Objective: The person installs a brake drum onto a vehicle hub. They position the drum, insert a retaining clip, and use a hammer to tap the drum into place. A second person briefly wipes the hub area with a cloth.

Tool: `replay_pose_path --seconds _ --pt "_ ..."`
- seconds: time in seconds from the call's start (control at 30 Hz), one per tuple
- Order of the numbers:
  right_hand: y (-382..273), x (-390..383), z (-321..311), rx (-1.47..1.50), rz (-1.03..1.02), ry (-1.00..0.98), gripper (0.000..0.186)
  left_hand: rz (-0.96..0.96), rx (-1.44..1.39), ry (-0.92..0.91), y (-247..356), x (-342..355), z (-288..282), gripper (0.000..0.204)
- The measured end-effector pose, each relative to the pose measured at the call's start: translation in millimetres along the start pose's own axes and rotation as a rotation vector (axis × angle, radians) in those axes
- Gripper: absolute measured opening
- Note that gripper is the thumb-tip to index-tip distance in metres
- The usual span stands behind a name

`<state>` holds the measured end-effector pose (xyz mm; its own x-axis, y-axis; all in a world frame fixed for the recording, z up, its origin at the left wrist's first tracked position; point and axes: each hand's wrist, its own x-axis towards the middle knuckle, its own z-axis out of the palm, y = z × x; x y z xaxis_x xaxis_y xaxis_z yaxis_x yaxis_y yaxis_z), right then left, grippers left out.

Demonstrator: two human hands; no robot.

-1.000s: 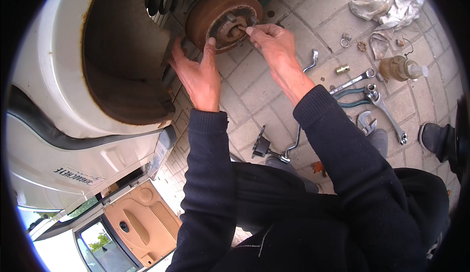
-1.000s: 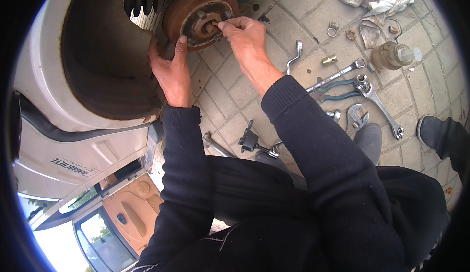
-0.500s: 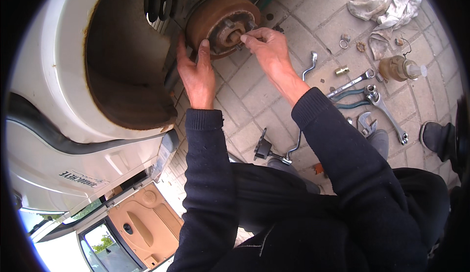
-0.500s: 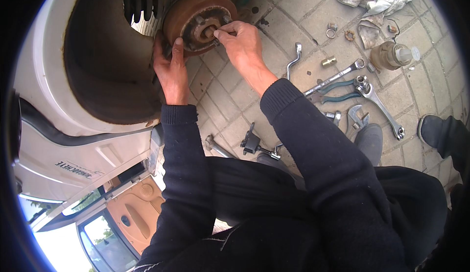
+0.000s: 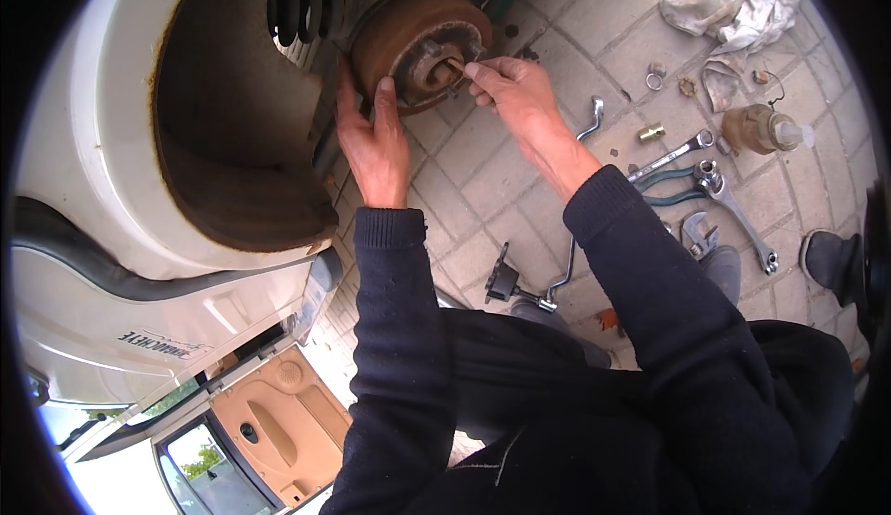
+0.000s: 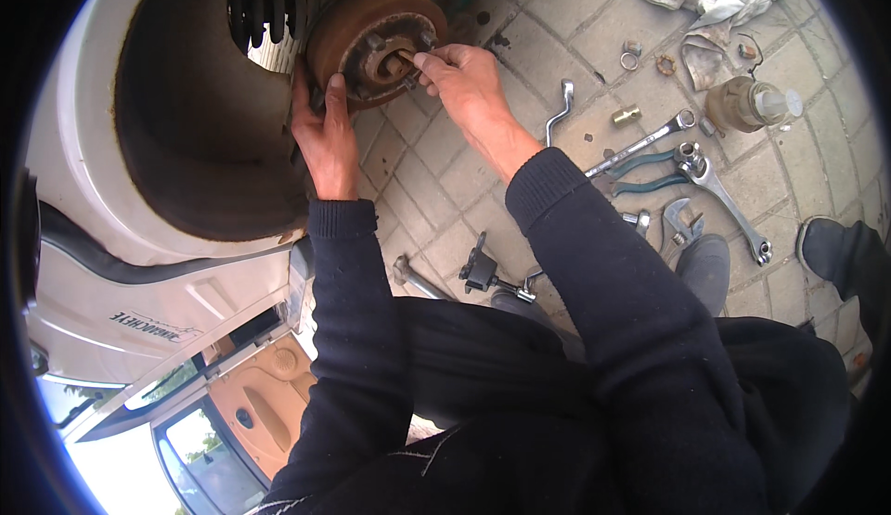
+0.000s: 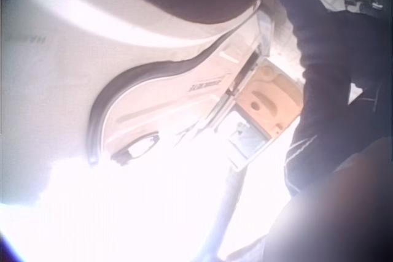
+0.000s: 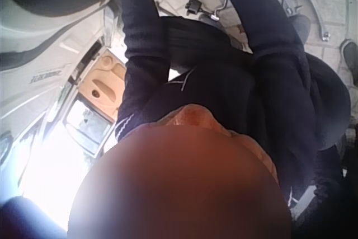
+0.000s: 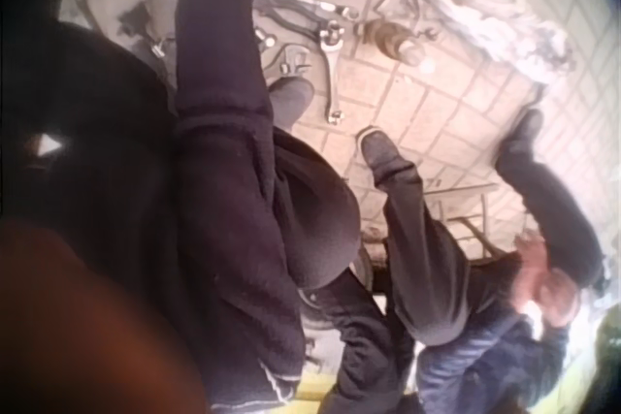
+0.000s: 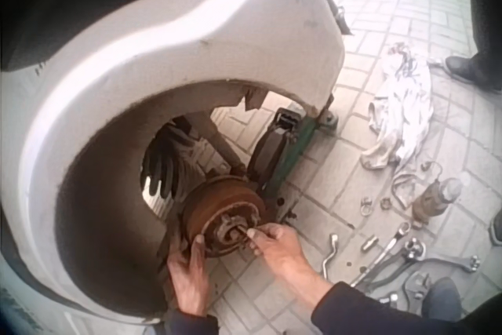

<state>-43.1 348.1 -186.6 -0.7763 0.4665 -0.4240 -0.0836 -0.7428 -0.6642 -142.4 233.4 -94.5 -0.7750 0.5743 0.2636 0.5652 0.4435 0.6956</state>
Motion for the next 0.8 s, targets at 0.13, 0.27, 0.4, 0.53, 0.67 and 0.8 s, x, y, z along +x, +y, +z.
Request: replay_pose_path --seconds 0.13,0.27,0.4,0.53,0.67,0.8 --pt "-0.6 -0.1 1.7 -0.026 0.009 -0.003 0.028 0.013 0.003 0.013 -1.1 0.9 0.9 0.06" --pt "-1.4 -0.4 2.3 -0.044 0.006 -0.002 0.028 -0.005 0.007 0.017 -1.5 0.5 0.0 0.06" --pt "-3.4 -1.1 1.7 -0.054 0.008 -0.016 0.028 0.002 0.011 0.013 -0.6 0.0 -0.1 0.06" --pt "-4.0 -0.4 1.0 -0.055 0.002 0.003 0.027 -0.017 -0.009 0.012 0.9 -1.7 1.7 0.058" --pt "-0.6 0.5 -0.6 -0.048 -0.033 0.032 0.027 0.074 0.095 0.017 1.3 -1.9 4.6 0.056" --pt "5.0 5.1 0.8 -0.135 -0.02 0.067 0.028 0.116 0.182 0.015 2.3 -2.3 5.3 0.054"
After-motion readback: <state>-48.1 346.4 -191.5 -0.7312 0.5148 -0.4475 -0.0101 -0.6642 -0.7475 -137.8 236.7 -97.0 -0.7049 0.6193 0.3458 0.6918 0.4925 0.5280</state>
